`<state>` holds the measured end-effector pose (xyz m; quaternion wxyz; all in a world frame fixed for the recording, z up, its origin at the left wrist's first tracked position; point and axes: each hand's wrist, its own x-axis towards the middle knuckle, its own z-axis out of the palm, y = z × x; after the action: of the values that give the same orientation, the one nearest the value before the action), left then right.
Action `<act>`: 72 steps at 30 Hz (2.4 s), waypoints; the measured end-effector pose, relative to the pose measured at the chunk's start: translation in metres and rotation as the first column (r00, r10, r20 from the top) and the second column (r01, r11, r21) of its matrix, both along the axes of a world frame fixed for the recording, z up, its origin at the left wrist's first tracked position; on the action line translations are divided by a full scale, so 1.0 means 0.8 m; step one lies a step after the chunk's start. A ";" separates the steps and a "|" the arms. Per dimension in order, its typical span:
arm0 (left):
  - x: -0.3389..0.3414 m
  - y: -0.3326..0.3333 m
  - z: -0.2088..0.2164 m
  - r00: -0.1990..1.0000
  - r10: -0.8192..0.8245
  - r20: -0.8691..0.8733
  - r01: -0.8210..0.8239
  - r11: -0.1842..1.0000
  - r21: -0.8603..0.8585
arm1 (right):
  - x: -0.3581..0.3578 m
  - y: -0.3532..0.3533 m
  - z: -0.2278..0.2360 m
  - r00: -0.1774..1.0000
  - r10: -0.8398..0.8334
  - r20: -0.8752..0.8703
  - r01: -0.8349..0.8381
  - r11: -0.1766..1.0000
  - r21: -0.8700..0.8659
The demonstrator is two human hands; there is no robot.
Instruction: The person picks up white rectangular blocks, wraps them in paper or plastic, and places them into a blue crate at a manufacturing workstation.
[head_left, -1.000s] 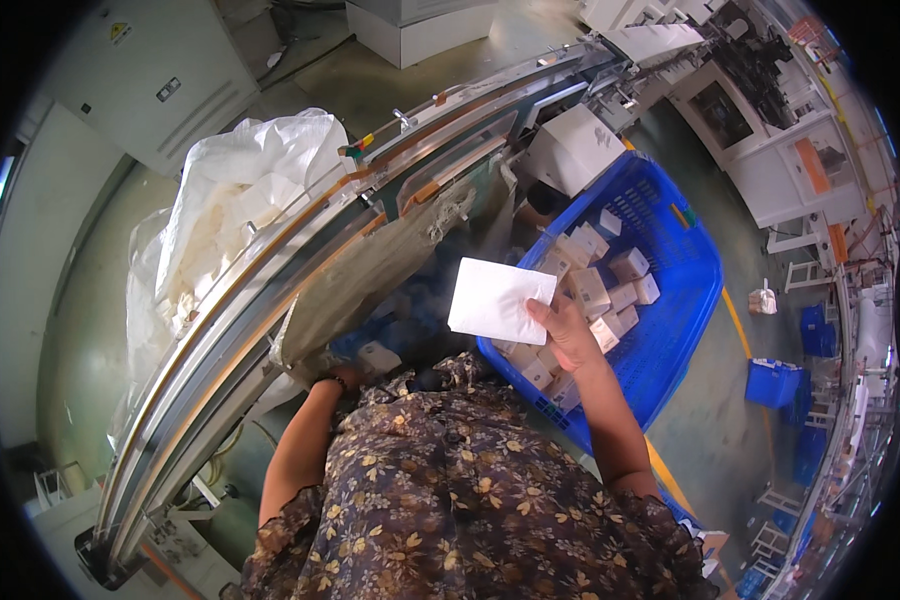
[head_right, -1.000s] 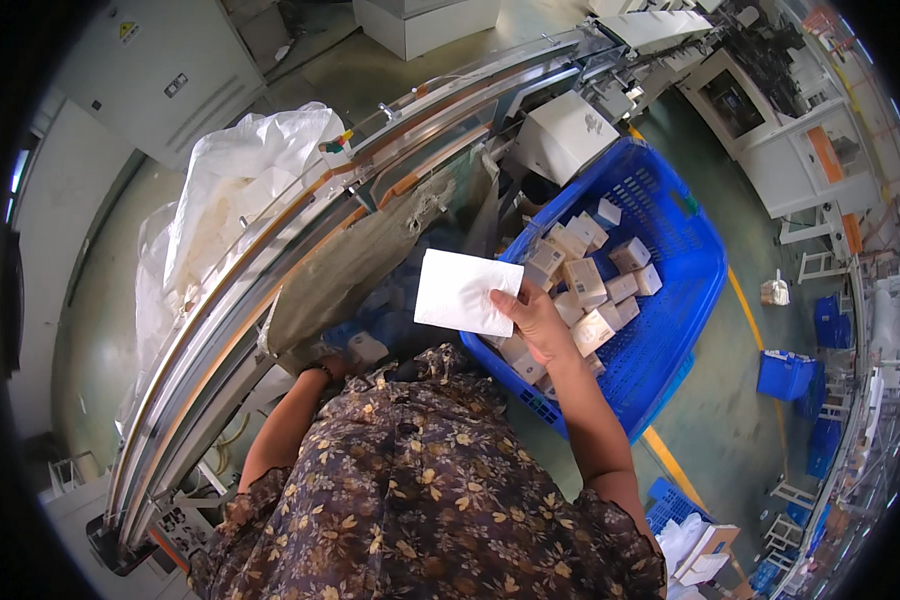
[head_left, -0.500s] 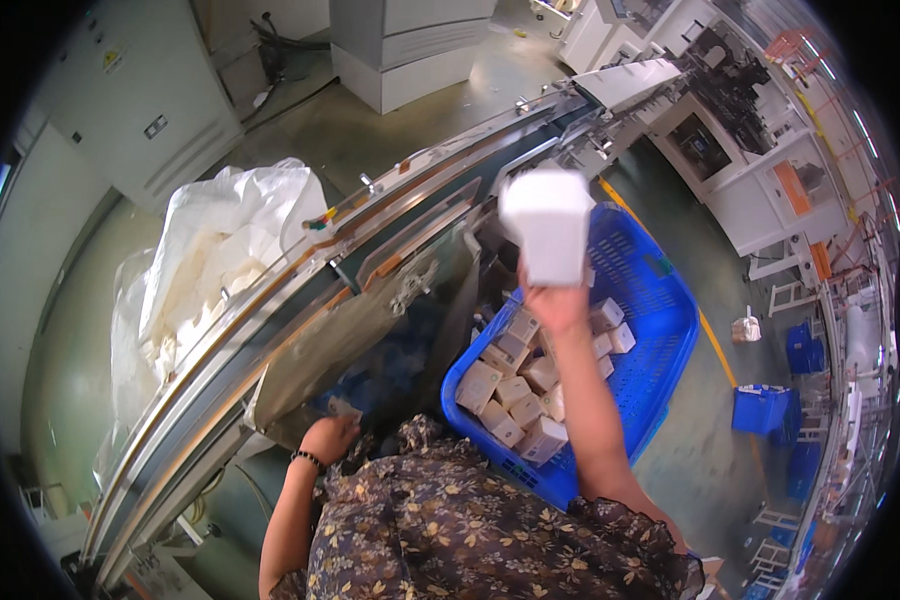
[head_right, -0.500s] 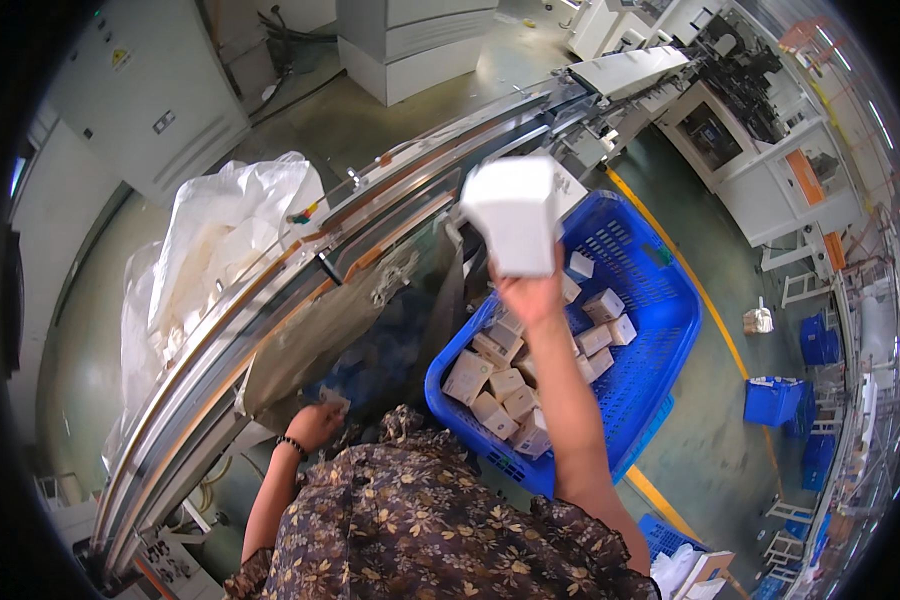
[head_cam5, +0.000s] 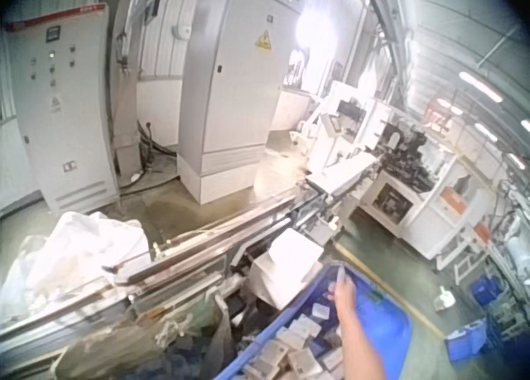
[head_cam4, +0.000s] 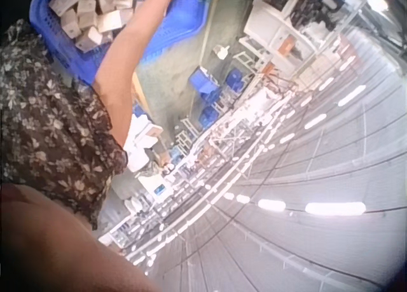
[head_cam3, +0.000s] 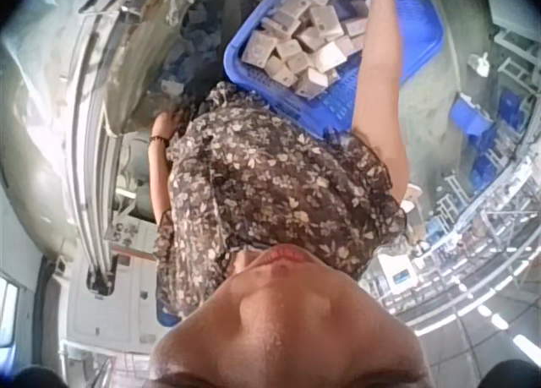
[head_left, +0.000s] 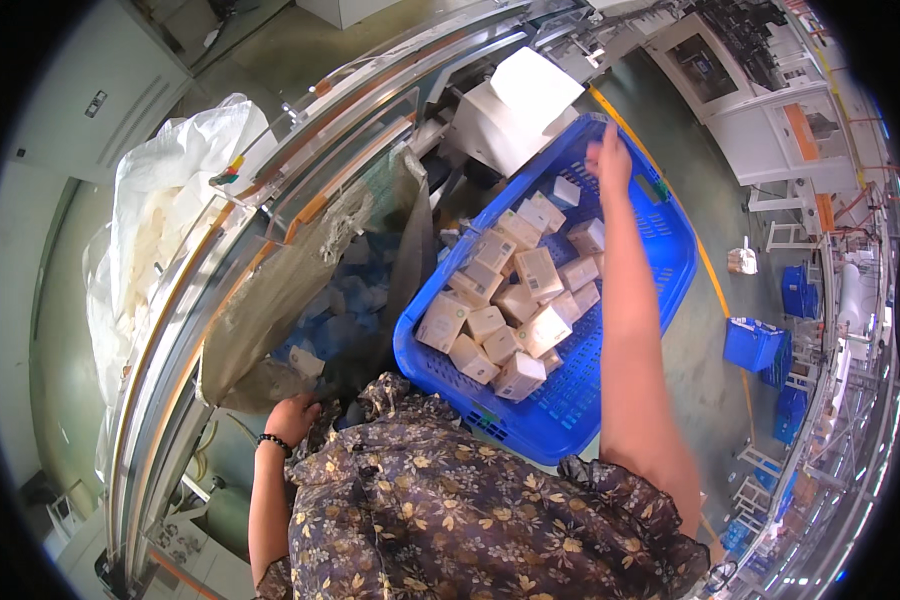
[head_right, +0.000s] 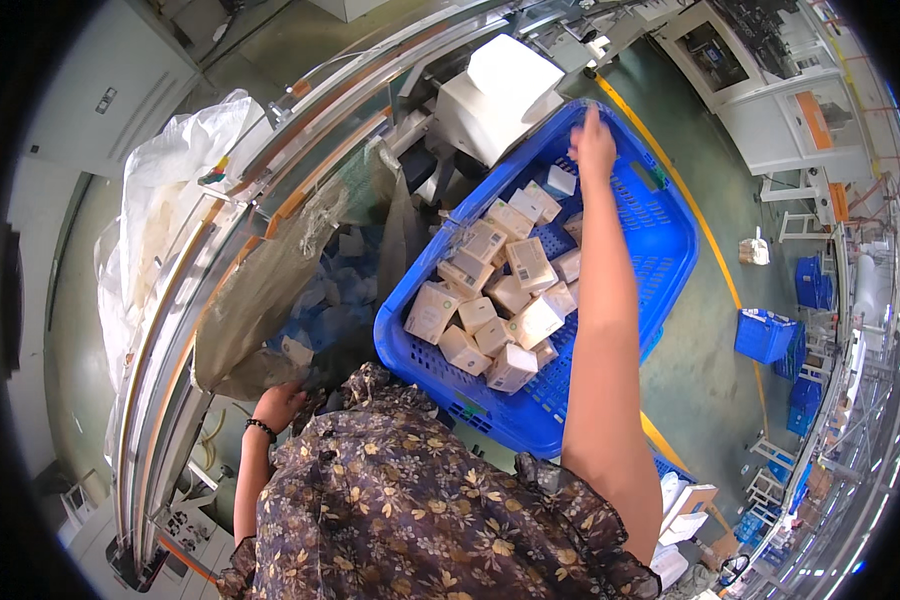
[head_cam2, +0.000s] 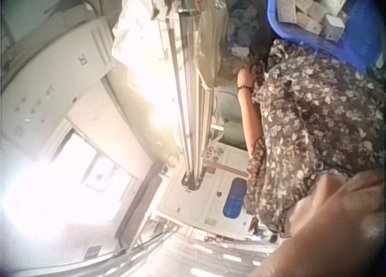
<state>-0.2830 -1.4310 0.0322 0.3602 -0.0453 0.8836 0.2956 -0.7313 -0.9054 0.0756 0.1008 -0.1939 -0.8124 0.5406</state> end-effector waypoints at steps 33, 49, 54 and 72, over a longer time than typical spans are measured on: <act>-0.021 -0.060 0.153 0.501 0.727 0.469 -0.346 -0.329 0.879 | 0.395 -0.534 0.127 0.372 0.860 -0.349 -0.907 0.257 -0.333; 0.017 -0.071 0.123 0.066 0.860 -0.507 -0.655 0.420 0.628 | 0.420 -0.601 0.112 0.000 0.952 -0.306 -0.915 0.123 0.385; 0.018 -0.074 0.122 0.266 0.894 -0.360 -0.665 0.441 0.603 | 0.407 -0.580 0.119 0.042 0.999 -0.022 -0.942 0.047 0.333; 0.008 -0.079 0.107 0.279 0.938 -0.205 -0.539 0.330 0.775 | 0.420 -0.542 0.150 -0.640 0.741 -0.202 -0.672 -0.413 0.615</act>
<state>-0.2768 -1.4940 0.1179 -0.1634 -0.2664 0.6673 0.6760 -0.3950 -1.3388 0.1960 -0.1242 0.7894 -0.4979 0.3370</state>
